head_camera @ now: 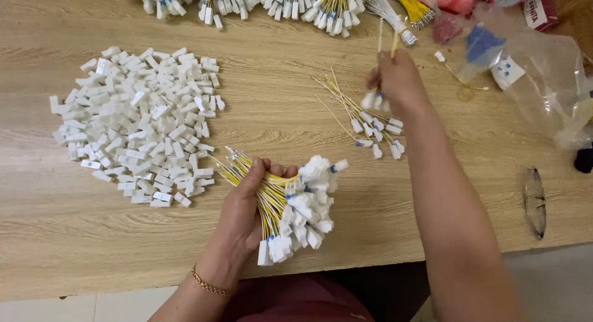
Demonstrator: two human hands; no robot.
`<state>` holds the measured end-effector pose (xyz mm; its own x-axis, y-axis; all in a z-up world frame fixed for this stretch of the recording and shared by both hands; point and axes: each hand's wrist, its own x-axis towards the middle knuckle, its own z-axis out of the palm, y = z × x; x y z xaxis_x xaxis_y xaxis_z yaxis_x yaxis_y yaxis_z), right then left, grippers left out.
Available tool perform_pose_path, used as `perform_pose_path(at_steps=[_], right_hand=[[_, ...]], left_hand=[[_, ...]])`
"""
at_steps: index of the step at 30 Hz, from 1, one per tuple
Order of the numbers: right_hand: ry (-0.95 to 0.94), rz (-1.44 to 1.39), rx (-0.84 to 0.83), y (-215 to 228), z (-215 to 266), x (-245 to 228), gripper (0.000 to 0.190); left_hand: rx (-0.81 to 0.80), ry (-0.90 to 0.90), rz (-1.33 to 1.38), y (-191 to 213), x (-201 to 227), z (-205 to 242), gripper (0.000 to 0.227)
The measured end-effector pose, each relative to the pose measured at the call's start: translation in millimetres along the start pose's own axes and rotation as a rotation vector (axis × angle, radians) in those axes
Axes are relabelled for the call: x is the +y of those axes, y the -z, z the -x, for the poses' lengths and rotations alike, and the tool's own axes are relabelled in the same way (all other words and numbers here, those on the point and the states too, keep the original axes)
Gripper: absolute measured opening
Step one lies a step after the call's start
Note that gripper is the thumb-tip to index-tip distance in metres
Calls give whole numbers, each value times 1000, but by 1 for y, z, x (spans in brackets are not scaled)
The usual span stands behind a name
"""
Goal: The person gathers bundles of yellow sticks with white tips from a wooden table, aligns them in their hands, and secures the bundle with a rubber band. The person then places the completed bundle on the table with other finished bundles.
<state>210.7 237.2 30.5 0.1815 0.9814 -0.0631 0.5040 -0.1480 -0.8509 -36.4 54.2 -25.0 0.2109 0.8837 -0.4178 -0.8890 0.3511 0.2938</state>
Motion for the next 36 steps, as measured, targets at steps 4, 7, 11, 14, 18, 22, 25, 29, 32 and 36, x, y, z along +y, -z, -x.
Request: perform_pose_path(at_steps=[4,7,11,14,18,22,25,29,32,36], right_hand=[[68,-277,32,12,43,-17,18],[81,-248,-49,17,96,-35,21],[-20,-443,-117,-1,135,-2,32],[-81,-583,-205,-3,159,-15,43],[-59,-586,-328,-2,178,-16,31],[31,-565,-300,10,189,-10,15],[148,-479,-251,21,193,-15,12],[405,-227,-157,41,203,-39,12],[537,-51,-128,51,209,-45,10],[463,115,-118,59,217,-34,10]], left_hand=[[-17,15,33,8,-3,-6,18],[-25,65,107,15,-6,-12,18],[-29,120,128,20,-17,-18,18],[-34,151,120,16,-24,-16,17],[-32,128,95,20,-25,-16,15],[-53,94,34,-1,-21,-2,15],[-90,54,-54,-25,-17,12,12],[-126,-69,-195,-43,-15,24,16],[-129,-130,-228,-46,-17,22,18],[-142,-80,-191,-40,-13,24,17]])
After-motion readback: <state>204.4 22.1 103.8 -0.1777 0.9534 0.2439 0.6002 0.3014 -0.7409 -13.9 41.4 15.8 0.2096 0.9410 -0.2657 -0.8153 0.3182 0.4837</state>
